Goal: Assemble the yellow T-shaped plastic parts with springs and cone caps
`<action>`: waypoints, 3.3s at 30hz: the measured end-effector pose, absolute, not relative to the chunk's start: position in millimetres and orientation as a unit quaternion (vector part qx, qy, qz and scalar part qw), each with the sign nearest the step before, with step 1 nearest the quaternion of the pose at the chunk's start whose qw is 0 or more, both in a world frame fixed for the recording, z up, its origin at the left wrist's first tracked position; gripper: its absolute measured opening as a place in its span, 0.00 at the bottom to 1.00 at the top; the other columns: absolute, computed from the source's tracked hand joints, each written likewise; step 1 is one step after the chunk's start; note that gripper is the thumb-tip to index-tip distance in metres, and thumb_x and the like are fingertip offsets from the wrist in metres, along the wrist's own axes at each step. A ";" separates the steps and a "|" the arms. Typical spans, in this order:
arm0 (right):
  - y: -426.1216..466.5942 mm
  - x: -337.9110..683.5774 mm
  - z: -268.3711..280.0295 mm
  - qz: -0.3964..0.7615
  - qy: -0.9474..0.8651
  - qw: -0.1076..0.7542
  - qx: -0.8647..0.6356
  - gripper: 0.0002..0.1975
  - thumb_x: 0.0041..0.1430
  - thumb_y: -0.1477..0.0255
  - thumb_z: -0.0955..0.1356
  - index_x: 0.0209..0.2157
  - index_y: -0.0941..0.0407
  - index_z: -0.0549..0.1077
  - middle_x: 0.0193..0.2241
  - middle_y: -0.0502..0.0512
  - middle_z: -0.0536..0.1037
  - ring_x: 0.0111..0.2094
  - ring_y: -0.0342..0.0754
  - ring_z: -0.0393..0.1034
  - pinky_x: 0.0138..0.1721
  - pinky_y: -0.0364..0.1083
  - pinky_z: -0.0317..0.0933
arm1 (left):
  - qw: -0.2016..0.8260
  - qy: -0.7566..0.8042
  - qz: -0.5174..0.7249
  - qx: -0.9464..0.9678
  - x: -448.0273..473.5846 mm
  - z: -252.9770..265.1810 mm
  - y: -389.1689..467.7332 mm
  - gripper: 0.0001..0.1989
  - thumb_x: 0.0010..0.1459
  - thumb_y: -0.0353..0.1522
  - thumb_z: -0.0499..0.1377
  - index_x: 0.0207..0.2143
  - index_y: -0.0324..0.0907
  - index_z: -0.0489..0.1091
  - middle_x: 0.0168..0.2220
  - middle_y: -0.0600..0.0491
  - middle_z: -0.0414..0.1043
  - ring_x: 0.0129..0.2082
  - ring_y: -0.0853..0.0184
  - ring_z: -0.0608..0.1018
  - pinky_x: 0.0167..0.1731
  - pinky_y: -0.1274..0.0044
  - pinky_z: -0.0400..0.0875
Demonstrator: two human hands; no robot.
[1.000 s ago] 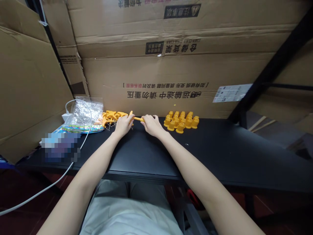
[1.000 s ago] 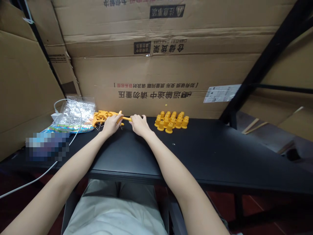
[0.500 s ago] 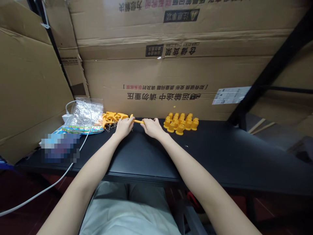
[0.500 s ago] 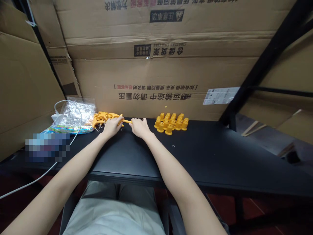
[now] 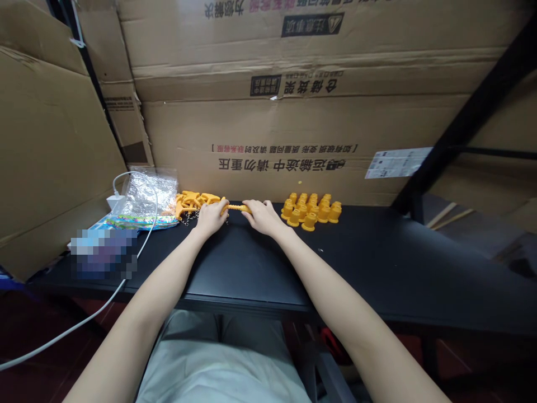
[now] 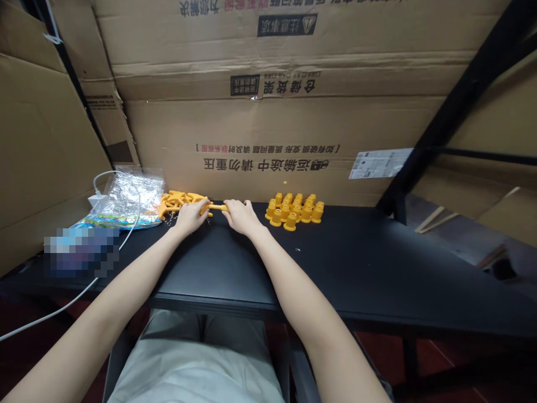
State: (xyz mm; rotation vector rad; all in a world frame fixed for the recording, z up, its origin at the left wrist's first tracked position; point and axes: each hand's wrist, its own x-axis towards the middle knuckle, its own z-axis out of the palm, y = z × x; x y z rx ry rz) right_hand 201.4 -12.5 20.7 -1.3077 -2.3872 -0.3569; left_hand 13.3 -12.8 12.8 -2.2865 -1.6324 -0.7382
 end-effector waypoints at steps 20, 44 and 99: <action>-8.2 230.1 41.6 -0.024 -0.650 0.085 -0.755 0.20 0.57 0.72 0.65 0.51 0.65 0.69 0.44 0.72 0.76 0.47 0.61 0.71 0.42 0.52 0.61 | 0.136 -0.664 -0.347 -0.648 -32.2 10.3 5.7 0.15 0.62 0.34 0.51 0.47 0.45 0.73 0.40 0.46 0.75 0.42 0.58 0.76 0.44 0.67 0.63; -3.6 237.8 27.3 -0.116 -0.663 0.097 -0.733 0.20 0.55 0.76 0.63 0.50 0.64 0.71 0.50 0.72 0.71 0.56 0.63 0.61 0.51 0.61 0.54 | 0.079 -0.616 -0.357 -0.698 -32.2 -11.4 22.4 0.16 0.52 0.24 0.52 0.37 0.44 0.77 0.56 0.47 0.67 0.59 0.57 0.66 0.60 0.60 0.57; 10.5 212.2 -6.2 -0.034 -0.818 0.266 -0.509 0.12 0.57 0.77 0.64 0.44 0.56 0.68 0.43 0.59 0.76 0.41 0.52 0.72 0.39 0.47 0.61 | 0.102 -0.489 -0.429 -0.753 -20.0 -12.6 22.3 0.08 0.59 0.28 0.55 0.39 0.42 0.73 0.52 0.45 0.68 0.51 0.58 0.72 0.50 0.65 0.68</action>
